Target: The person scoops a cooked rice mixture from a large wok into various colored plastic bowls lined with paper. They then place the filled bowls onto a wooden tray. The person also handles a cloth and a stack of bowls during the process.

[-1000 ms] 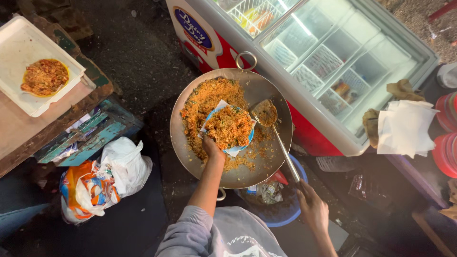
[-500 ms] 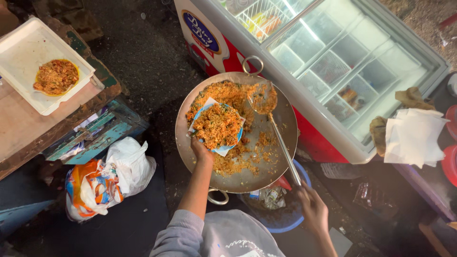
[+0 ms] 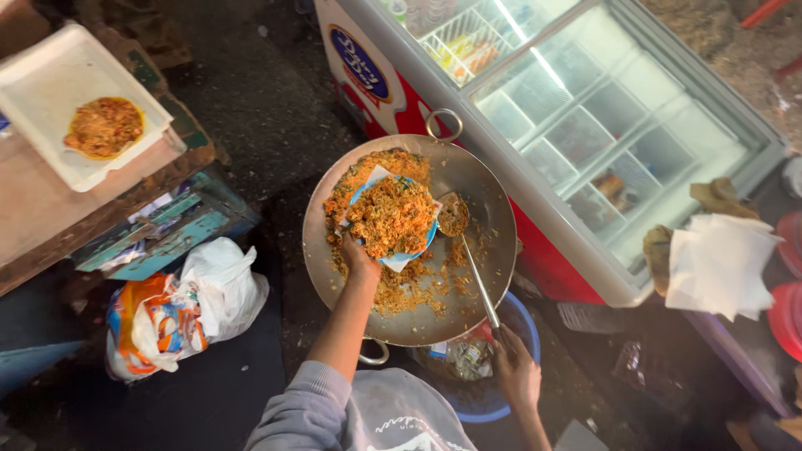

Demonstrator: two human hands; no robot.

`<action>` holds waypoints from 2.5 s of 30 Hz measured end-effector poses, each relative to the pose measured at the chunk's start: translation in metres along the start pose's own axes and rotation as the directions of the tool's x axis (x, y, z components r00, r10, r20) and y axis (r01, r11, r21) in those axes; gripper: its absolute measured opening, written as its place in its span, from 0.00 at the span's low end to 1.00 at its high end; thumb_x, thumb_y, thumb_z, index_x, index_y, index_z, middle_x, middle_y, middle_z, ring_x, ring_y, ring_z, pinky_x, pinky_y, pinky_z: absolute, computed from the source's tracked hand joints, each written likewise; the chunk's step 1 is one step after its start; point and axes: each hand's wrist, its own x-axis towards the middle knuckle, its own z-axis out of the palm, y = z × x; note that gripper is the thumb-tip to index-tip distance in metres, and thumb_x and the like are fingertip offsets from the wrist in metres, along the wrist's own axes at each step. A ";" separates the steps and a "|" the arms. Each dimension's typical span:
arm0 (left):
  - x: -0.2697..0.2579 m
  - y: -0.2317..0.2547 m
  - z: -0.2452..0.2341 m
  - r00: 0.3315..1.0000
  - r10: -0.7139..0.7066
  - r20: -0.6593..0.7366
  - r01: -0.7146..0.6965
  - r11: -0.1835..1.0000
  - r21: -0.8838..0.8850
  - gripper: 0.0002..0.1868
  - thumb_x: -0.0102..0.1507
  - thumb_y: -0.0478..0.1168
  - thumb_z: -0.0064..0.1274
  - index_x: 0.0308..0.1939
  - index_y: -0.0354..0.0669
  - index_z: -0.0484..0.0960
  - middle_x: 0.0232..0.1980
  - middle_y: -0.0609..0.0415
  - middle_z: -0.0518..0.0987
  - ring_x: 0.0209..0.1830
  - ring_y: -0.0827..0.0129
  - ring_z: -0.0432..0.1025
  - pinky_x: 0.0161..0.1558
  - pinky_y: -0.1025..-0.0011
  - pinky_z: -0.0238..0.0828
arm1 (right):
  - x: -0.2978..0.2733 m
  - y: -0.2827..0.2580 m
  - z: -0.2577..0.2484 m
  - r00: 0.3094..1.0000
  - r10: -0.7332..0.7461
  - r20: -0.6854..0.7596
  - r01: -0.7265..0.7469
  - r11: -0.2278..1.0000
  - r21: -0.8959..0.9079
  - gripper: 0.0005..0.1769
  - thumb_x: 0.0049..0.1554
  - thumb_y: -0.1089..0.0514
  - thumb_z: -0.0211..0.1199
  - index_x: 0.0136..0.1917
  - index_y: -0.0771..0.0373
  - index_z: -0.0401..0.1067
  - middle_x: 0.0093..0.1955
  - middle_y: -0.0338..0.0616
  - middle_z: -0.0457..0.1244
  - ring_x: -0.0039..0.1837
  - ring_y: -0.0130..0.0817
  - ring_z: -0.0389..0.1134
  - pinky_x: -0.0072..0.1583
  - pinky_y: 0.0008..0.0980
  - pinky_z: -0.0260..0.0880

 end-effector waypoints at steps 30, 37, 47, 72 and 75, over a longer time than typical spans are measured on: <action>-0.020 0.094 -0.014 0.997 0.036 0.068 -0.026 0.989 -0.144 0.30 0.73 0.56 0.27 0.66 0.41 0.73 0.66 0.49 0.77 0.64 0.56 0.72 0.63 0.54 0.69 | 0.093 -0.053 0.050 0.960 -0.117 0.255 0.098 0.991 0.087 0.23 0.59 0.52 0.62 0.67 0.57 0.76 0.53 0.51 0.73 0.54 0.35 0.73 0.55 0.37 0.73; 0.014 0.223 -0.070 0.973 0.226 0.056 -0.199 0.932 -0.302 0.26 0.74 0.53 0.30 0.64 0.40 0.74 0.64 0.47 0.77 0.63 0.57 0.74 0.64 0.57 0.71 | 0.127 -0.285 0.231 0.727 -0.458 0.512 0.179 0.845 0.503 0.25 0.66 0.53 0.53 0.73 0.64 0.66 0.66 0.45 0.67 0.63 0.34 0.68 0.60 0.37 0.70; 0.167 0.430 -0.234 0.947 0.302 -0.111 -0.321 0.911 -0.258 0.24 0.72 0.51 0.35 0.61 0.40 0.75 0.58 0.49 0.79 0.59 0.60 0.74 0.59 0.60 0.74 | 0.099 -0.434 0.556 0.595 -0.294 0.748 0.046 0.942 0.334 0.23 0.65 0.52 0.55 0.68 0.65 0.71 0.58 0.47 0.70 0.57 0.35 0.72 0.55 0.38 0.77; 0.270 0.675 -0.442 0.600 0.795 -0.087 -0.517 0.469 0.716 0.25 0.68 0.50 0.51 0.62 0.35 0.79 0.65 0.44 0.79 0.64 0.62 0.71 0.65 0.67 0.65 | -0.016 -0.419 0.868 0.100 -0.411 0.906 0.097 0.910 0.402 0.18 0.61 0.62 0.63 0.64 0.63 0.68 0.54 0.44 0.70 0.57 0.29 0.72 0.56 0.33 0.73; 0.260 0.677 -0.408 0.343 0.915 0.212 -0.379 -0.071 0.922 0.25 0.71 0.47 0.49 0.67 0.34 0.77 0.73 0.37 0.70 0.72 0.52 0.64 0.69 0.58 0.58 | -0.021 -0.419 0.828 0.147 -0.575 0.805 0.276 0.805 0.525 0.25 0.59 0.64 0.62 0.70 0.63 0.69 0.65 0.44 0.66 0.64 0.31 0.68 0.65 0.34 0.69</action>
